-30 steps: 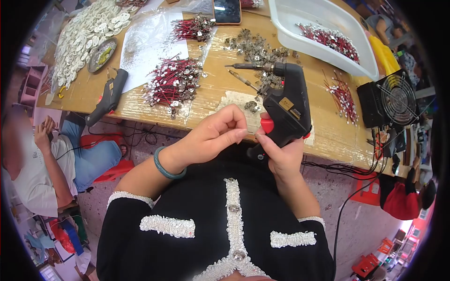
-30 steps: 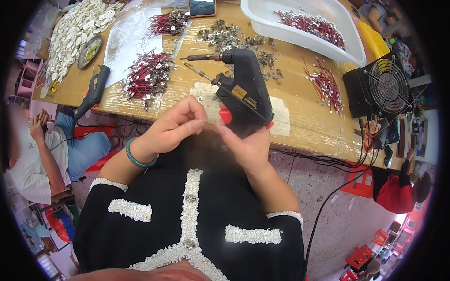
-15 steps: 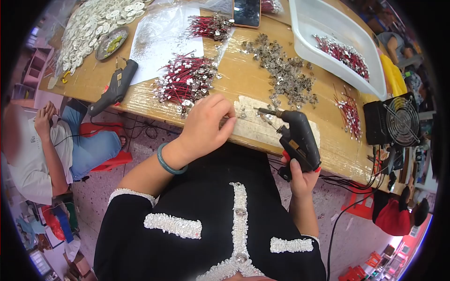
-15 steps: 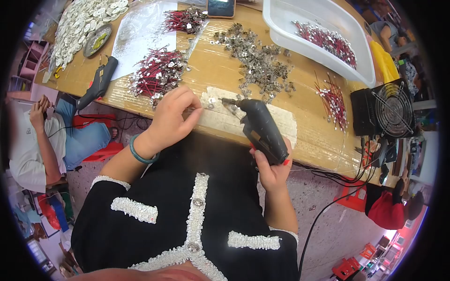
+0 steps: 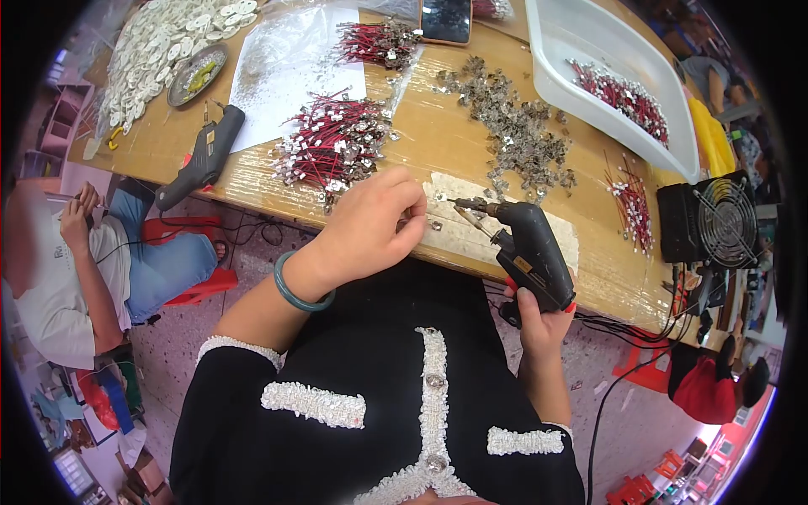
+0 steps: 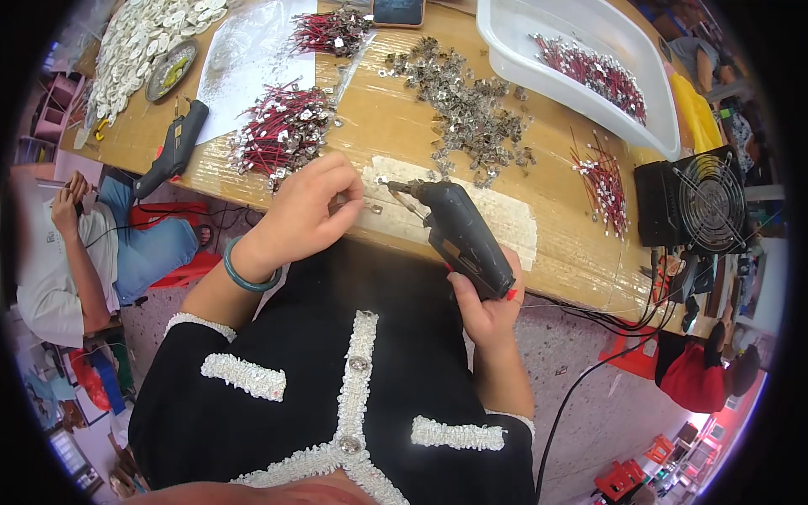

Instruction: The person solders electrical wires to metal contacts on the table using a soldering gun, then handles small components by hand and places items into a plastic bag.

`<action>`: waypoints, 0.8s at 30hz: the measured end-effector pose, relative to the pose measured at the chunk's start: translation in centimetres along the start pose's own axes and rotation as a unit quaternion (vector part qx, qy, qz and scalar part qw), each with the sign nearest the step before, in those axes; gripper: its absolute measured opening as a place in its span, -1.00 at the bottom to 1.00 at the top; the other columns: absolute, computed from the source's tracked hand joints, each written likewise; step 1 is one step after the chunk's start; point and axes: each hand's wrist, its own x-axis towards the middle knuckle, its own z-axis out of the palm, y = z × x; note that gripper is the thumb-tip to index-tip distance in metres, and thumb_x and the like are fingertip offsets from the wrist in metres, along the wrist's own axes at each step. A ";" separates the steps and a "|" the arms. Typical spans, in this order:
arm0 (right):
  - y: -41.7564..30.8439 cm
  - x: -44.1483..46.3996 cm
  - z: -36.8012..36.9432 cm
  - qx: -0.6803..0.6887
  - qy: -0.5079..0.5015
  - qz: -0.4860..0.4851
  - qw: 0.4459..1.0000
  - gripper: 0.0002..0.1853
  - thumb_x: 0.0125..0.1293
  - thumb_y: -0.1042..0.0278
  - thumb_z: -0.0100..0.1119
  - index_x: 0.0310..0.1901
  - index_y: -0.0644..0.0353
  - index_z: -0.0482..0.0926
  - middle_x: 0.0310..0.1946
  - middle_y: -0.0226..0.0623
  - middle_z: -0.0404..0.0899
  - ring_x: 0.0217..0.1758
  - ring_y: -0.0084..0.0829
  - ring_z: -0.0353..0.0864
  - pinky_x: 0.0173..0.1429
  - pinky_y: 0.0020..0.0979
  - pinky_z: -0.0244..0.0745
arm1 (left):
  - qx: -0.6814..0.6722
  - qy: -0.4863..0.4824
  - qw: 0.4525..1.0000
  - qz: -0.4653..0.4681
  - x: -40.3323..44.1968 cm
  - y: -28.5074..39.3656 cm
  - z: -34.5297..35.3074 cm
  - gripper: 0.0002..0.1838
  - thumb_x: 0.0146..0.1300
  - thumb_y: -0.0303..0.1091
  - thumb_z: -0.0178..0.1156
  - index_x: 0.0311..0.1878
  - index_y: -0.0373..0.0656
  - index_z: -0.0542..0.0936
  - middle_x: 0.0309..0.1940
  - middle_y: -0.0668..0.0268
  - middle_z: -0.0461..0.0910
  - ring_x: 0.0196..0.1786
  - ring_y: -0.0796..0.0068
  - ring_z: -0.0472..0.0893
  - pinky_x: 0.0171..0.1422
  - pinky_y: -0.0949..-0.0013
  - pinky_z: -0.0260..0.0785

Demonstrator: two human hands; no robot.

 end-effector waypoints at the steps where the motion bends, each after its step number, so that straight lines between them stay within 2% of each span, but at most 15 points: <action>1: 0.0 0.0 0.0 -0.002 0.000 0.004 1.000 -0.60 0.11 0.60 0.17 0.01 0.36 0.35 -0.27 -0.25 0.55 -0.27 -0.56 0.51 -0.13 -0.53 0.42 | 0.005 0.006 1.000 -0.006 0.0 0.0 0.1 -0.93 0.05 -0.43 0.11 -0.42 -0.20 0.45 -0.45 0.19 0.44 -0.38 0.15 0.52 -0.28 0.17 0.35; 8: -0.2 0.0 0.4 -0.067 -0.018 -0.001 0.998 -0.59 0.11 0.59 0.22 0.01 0.35 0.36 -0.18 -0.25 0.53 -0.13 -0.53 0.50 0.04 -0.49 0.38 | 0.041 0.049 0.997 -0.044 0.4 -0.1 1.4 -0.94 0.10 -0.43 0.11 -0.40 -0.19 0.44 -0.41 0.18 0.43 -0.34 0.11 0.52 -0.29 0.15 0.36; 11: -0.4 0.1 0.5 -0.084 -0.021 -0.001 0.996 -0.59 0.10 0.59 0.23 0.00 0.35 0.37 -0.16 -0.25 0.53 -0.12 -0.53 0.50 0.06 -0.49 0.37 | 0.041 0.055 0.997 -0.031 0.4 -0.2 1.6 -0.93 0.11 -0.43 0.11 -0.40 -0.19 0.44 -0.41 0.18 0.43 -0.34 0.11 0.52 -0.29 0.16 0.36; 13: -0.2 0.2 0.5 -0.076 -0.014 -0.004 0.997 -0.59 0.11 0.58 0.22 0.00 0.34 0.36 -0.19 -0.25 0.54 -0.17 -0.54 0.51 0.00 -0.50 0.40 | 0.038 0.053 0.998 -0.025 0.3 -0.2 1.4 -0.94 0.10 -0.44 0.11 -0.40 -0.19 0.44 -0.41 0.18 0.43 -0.35 0.12 0.51 -0.30 0.16 0.36; 16: -0.7 0.4 0.7 -0.014 0.003 0.025 1.000 -0.61 0.13 0.57 0.19 0.01 0.34 0.35 -0.26 -0.25 0.55 -0.27 -0.57 0.51 -0.13 -0.53 0.43 | -0.075 -0.022 0.997 0.007 -0.2 -0.4 -0.9 -0.95 0.07 -0.46 0.10 -0.43 -0.19 0.44 -0.43 0.18 0.42 -0.36 0.12 0.50 -0.31 0.17 0.35; 19: -0.6 0.4 0.8 0.009 0.012 0.034 0.999 -0.62 0.14 0.56 0.16 0.01 0.33 0.33 -0.32 -0.26 0.55 -0.36 -0.59 0.50 -0.25 -0.56 0.43 | -0.050 -0.207 0.977 0.023 -0.8 -0.1 -4.3 -0.95 0.04 -0.46 0.10 -0.45 -0.19 0.44 -0.46 0.19 0.42 -0.37 0.13 0.49 -0.31 0.17 0.34; 21: -0.2 0.3 0.7 0.004 0.011 0.023 1.000 -0.62 0.15 0.56 0.15 0.01 0.33 0.33 -0.34 -0.27 0.55 -0.38 -0.60 0.50 -0.28 -0.57 0.43 | 0.001 -0.154 0.987 0.054 -1.1 -0.1 -3.5 -0.94 0.02 -0.46 0.12 -0.47 -0.19 0.44 -0.47 0.19 0.42 -0.38 0.14 0.49 -0.31 0.18 0.33; 24: 0.0 0.3 0.8 0.007 0.011 0.011 1.000 -0.61 0.14 0.56 0.17 0.02 0.34 0.33 -0.32 -0.26 0.55 -0.35 -0.60 0.50 -0.25 -0.57 0.43 | 0.046 -0.046 0.997 0.041 -1.0 0.2 -1.4 -0.93 0.02 -0.45 0.14 -0.45 -0.17 0.44 -0.47 0.21 0.43 -0.37 0.14 0.50 -0.30 0.17 0.33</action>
